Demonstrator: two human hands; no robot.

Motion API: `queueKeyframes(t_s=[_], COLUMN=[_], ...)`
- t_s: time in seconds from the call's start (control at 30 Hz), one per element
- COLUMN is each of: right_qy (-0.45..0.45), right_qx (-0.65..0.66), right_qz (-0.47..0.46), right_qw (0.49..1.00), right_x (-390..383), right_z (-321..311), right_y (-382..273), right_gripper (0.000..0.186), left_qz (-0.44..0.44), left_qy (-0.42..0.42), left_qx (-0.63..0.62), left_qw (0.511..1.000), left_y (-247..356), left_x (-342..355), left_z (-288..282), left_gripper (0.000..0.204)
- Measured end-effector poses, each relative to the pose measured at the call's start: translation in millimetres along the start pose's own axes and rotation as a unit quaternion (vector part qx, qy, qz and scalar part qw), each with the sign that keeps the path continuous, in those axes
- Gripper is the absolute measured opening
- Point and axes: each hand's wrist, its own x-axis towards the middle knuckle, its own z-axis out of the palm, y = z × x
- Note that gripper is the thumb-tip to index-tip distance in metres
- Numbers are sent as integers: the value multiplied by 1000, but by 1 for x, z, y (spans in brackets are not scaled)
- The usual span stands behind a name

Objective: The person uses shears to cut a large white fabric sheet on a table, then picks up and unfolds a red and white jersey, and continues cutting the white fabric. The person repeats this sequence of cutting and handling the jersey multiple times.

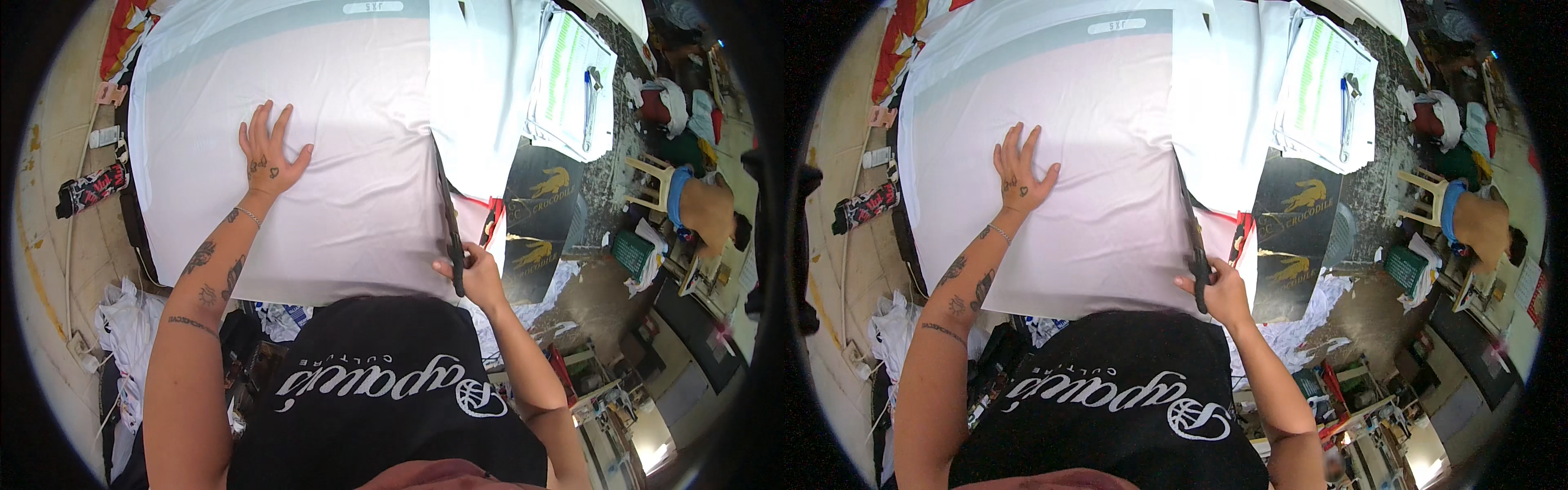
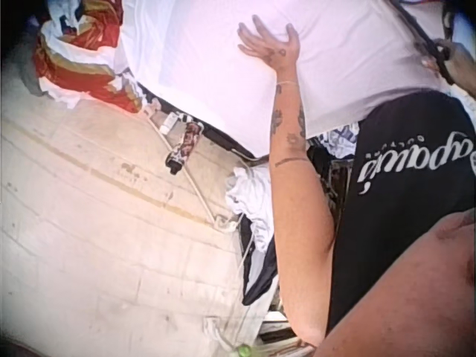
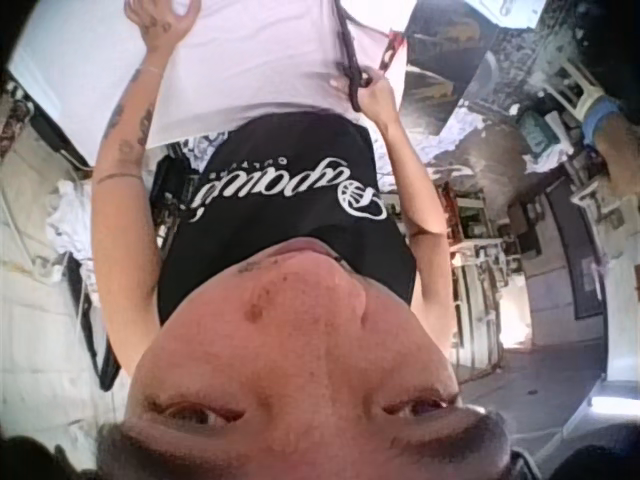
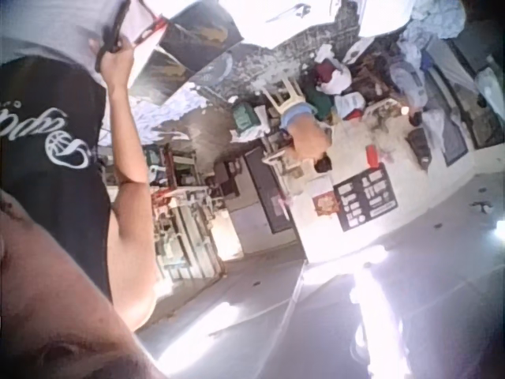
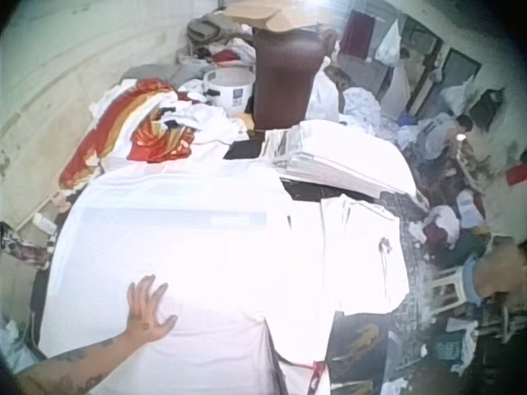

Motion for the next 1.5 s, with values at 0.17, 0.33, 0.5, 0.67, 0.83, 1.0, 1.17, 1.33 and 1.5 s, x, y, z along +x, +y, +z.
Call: queueKeyframes(t_s=[0.17,0.33,0.5,0.67,0.83,1.0,1.17,1.33,1.5], right_qy=[10,11,7,-18,-10,-10,-43,-53,-55], right_qx=[61,123,136,214,159,185,144,65,119], right_qz=[-33,-46,-17,-77,13,-70,-75,-87,-107], right_qw=[998,991,991,974,987,980,986,993,986], right_x=[18,37,60,79,90,112,144,176,197], right_z=[18,24,26,9,-5,-19,-42,-63,-73], right_y=[-22,-45,-80,-119,-155,-185,-214,-252,-292], right_gripper=[75,71,73,73,69,75,64,62,64], left_qz=[-15,-129,-4,-18,-44,-81,-83,-86,-88], left_qy=[-22,-117,122,44,57,57,92,94,90], left_qx=[-21,-181,-132,93,67,73,64,41,11], left_qw=[999,968,984,995,995,992,990,991,992], left_y=[9,-46,-149,-177,-161,-151,-145,-141,-141], left_x=[3,73,157,149,123,106,96,100,100], left_z=[-13,-44,-27,5,1,-3,-4,-11,-14], left_gripper=[82,67,69,82,87,92,97,102,103])
